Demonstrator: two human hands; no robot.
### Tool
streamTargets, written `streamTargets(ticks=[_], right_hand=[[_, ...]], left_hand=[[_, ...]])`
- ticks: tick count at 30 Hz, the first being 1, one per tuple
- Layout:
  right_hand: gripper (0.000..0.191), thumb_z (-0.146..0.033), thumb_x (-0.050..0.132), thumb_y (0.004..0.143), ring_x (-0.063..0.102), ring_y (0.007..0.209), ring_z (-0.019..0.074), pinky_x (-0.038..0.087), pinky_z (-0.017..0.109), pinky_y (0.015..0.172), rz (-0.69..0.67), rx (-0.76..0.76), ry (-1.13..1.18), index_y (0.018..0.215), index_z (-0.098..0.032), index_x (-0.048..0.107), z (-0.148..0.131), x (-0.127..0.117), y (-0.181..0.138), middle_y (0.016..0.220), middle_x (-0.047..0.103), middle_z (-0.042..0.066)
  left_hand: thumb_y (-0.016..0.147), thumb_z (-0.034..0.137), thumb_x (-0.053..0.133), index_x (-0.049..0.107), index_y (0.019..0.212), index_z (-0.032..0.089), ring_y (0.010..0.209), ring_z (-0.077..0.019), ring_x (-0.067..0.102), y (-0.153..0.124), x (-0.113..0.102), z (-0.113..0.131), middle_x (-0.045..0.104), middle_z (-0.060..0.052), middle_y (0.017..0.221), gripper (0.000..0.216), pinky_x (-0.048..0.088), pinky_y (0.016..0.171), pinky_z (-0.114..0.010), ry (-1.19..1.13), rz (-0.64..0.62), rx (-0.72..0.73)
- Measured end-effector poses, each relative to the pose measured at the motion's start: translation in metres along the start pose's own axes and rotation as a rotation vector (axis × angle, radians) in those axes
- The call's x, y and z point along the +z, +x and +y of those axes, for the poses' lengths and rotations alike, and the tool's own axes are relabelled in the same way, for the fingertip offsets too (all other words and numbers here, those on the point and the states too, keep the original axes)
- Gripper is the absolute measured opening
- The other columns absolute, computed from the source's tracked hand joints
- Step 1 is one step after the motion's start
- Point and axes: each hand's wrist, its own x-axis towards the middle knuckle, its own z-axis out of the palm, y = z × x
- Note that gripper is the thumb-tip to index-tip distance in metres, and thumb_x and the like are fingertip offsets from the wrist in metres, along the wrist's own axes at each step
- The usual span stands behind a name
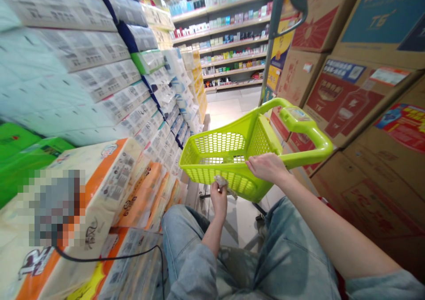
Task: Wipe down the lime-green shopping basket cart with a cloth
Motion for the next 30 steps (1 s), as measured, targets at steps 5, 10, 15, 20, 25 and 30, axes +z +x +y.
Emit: streamTargets(ticks=[5, 10, 15, 20, 25, 30], right_hand=[[0.048, -0.034, 0.025, 0.095, 0.067, 0.071, 0.0191, 0.031, 0.024, 0.055, -0.004, 0.009, 0.0, 0.082, -0.013, 0.066, 0.0, 0.0, 0.0, 0.078, 0.071, 0.012], [0.048, -0.034, 0.025, 0.096, 0.067, 0.071, 0.0193, 0.031, 0.024, 0.056, -0.003, -0.005, -0.004, 0.084, -0.012, 0.066, 0.001, 0.001, 0.0, 0.078, 0.071, 0.013], [0.045, -0.033, 0.026, 0.095, 0.067, 0.071, 0.0198, 0.029, 0.026, 0.054, -0.005, -0.013, -0.012, 0.083, -0.014, 0.065, 0.003, 0.002, -0.001, 0.079, 0.071, 0.011], [0.048, -0.035, 0.023, 0.096, 0.067, 0.071, 0.0191, 0.029, 0.026, 0.055, -0.01, -0.004, -0.012, 0.083, -0.014, 0.065, 0.003, 0.004, -0.001, 0.079, 0.072, 0.012], [0.051, -0.036, 0.021, 0.096, 0.066, 0.071, 0.0188, 0.028, 0.026, 0.055, -0.014, 0.0, -0.013, 0.083, -0.014, 0.065, 0.003, 0.005, -0.001, 0.08, 0.072, 0.012], [0.054, -0.038, 0.02, 0.096, 0.066, 0.071, 0.0196, 0.027, 0.027, 0.054, -0.009, -0.009, -0.029, 0.081, -0.015, 0.066, 0.01, 0.007, 0.0, 0.078, 0.071, 0.011]], left_hand=[[0.085, 0.023, 0.05, 0.056, 0.095, 0.019, 0.099, -0.0201, 0.051, 0.025, -0.012, 0.038, 0.055, -0.007, 0.1, 0.012, 0.041, 0.091, -0.035, 0.111, 0.097, 0.262], [0.09, 0.017, 0.039, 0.053, 0.116, 0.021, 0.11, -0.0199, 0.051, 0.058, -0.002, 0.067, 0.059, -0.008, 0.114, 0.029, 0.034, 0.104, -0.042, 0.26, -0.254, 0.633], [0.087, 0.011, 0.04, 0.051, 0.122, 0.02, 0.106, -0.0205, 0.052, 0.074, -0.006, 0.051, 0.061, -0.009, 0.11, 0.038, 0.039, 0.099, -0.04, 0.451, -0.347, 0.752], [0.084, 0.009, 0.042, 0.05, 0.123, 0.02, 0.11, -0.0206, 0.05, 0.096, -0.049, 0.017, 0.059, -0.009, 0.114, 0.041, 0.035, 0.103, -0.042, 0.587, -0.351, 0.756], [0.083, 0.012, 0.045, 0.054, 0.116, 0.019, 0.104, -0.0217, 0.051, 0.13, -0.099, -0.014, 0.06, -0.008, 0.108, 0.035, 0.038, 0.097, -0.04, 0.707, -0.379, 0.693], [0.086, 0.019, 0.042, 0.06, 0.093, 0.016, 0.09, -0.0212, 0.055, 0.147, -0.121, -0.029, 0.062, -0.008, 0.09, 0.02, 0.044, 0.083, -0.035, 0.662, -0.354, 0.53]])
